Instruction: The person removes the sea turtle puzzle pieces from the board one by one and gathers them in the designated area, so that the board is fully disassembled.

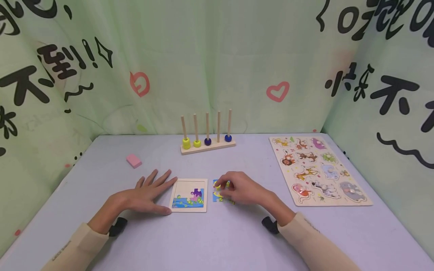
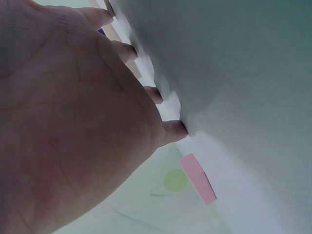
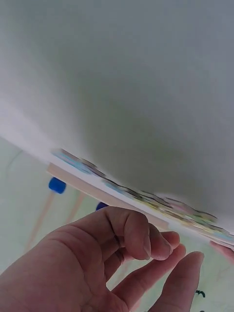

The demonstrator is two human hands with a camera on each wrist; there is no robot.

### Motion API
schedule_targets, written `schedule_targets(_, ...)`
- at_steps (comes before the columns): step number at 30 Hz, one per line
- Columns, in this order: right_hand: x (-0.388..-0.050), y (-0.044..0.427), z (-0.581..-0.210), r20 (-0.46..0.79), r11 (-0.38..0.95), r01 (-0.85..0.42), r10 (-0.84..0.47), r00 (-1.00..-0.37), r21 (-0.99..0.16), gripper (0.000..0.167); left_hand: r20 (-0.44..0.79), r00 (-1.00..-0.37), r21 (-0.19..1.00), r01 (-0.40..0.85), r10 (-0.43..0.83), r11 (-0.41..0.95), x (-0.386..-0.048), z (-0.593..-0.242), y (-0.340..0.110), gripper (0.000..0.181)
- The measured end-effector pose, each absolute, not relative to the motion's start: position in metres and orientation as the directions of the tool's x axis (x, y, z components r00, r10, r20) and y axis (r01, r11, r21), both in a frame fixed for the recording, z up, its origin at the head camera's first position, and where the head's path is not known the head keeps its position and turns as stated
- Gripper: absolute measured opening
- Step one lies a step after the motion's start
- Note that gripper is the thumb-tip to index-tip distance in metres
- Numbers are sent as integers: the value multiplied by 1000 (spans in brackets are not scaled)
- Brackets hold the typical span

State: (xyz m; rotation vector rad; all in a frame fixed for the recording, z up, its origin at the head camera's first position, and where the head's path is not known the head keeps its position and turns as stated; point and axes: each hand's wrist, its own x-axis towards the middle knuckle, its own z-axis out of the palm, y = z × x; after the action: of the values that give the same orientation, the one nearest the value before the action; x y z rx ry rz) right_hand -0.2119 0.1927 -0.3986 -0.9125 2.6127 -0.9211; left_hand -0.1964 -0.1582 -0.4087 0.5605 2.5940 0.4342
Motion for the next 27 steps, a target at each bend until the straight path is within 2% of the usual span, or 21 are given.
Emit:
schedule_targets(13,-219,150,-399,-66,628,-489,-653,-755,-605,27,-361,-817,380,312,450,871,-197,-408,-157,106)
schedule_targets(27,-224,128,-397,-144,659,-519,-683,-716,-545,40,-366,-816,365,317,448,875,-198,-409,-159,105)
